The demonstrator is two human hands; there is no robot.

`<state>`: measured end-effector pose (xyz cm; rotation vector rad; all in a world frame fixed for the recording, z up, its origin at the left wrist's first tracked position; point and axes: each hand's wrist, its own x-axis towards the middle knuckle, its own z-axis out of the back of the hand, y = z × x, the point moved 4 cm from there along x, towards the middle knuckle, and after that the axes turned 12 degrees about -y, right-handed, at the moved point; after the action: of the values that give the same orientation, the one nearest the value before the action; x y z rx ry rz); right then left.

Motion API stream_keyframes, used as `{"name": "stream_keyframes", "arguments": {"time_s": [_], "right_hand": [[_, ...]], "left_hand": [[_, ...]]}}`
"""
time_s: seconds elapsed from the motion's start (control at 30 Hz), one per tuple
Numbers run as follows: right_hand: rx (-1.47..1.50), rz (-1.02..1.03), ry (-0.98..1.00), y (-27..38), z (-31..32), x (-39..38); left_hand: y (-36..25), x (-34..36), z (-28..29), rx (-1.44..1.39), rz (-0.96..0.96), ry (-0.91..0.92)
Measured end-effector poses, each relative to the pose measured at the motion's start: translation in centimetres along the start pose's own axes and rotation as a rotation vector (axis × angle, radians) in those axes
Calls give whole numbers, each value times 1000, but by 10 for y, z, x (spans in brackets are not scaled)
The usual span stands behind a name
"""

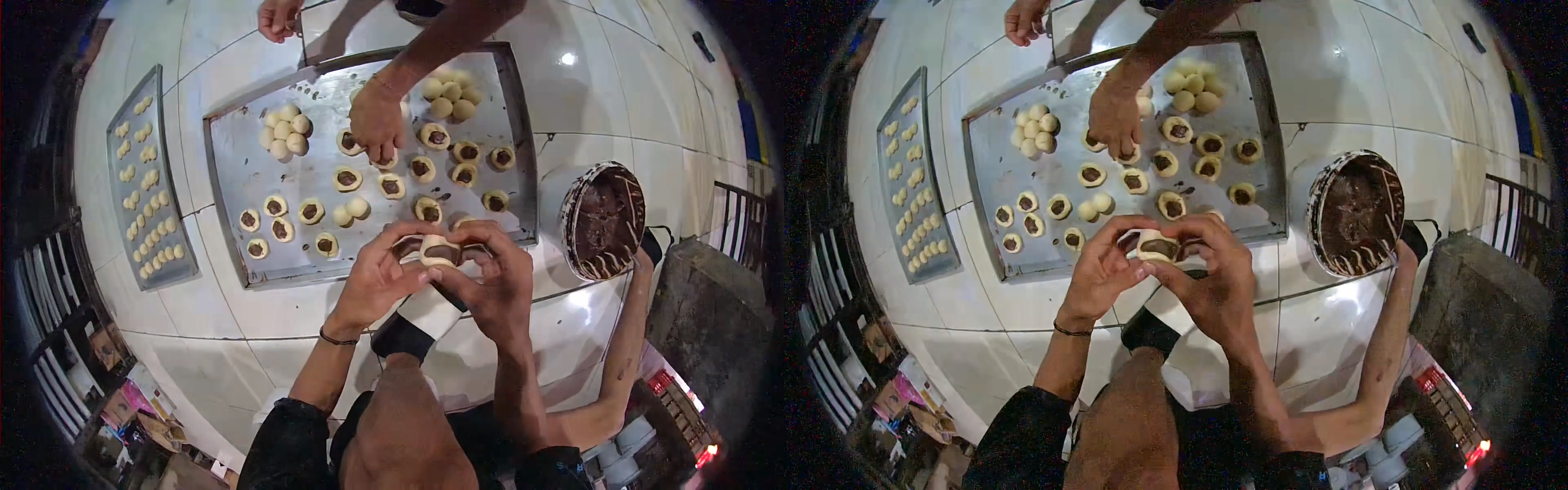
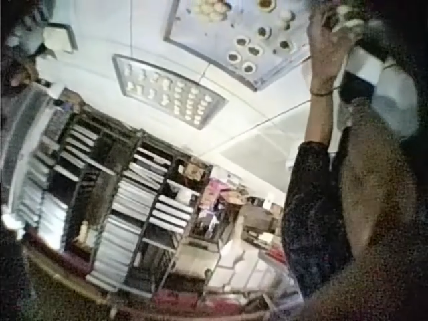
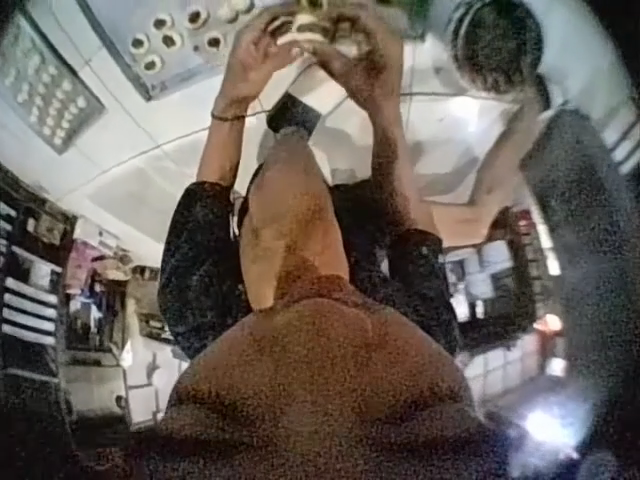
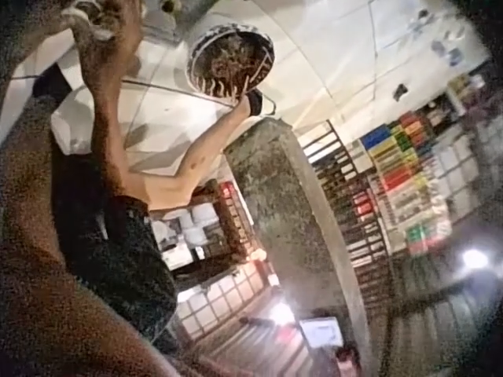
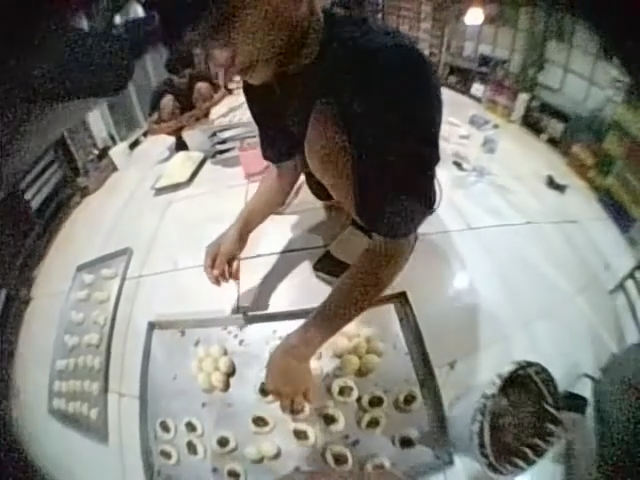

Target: Manually shaping dough balls and adding a dark filling using a spoon.

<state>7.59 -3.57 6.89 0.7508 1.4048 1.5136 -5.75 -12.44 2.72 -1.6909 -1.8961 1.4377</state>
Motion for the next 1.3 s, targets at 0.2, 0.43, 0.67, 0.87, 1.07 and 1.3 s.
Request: {"name": "stream_keyframes", "arguments": {"time_s": [0.2,0.43,0.67,0.87,1.07,1.3], "right_hand": [[79,-117,-106,13,-9,-9],[112,53,-209,15,-14,-25],[44,269,-160,18,-1,-15],[503,-352,-183,16,0,-14],[310,-201,-88,34,-10,-15],[-146,353,-206,49,-13,-25]], "left_hand": [[9,0,-1,-221,35,-21],[28,-11,3,-647,222,-79],[0,-11,-14,-444,185,-143],[-14,-6,-17,-189,-135,-13],[-13,-6,-15,-321,-39,-17],[-2,-20,-19,-562,173,-261]]}}
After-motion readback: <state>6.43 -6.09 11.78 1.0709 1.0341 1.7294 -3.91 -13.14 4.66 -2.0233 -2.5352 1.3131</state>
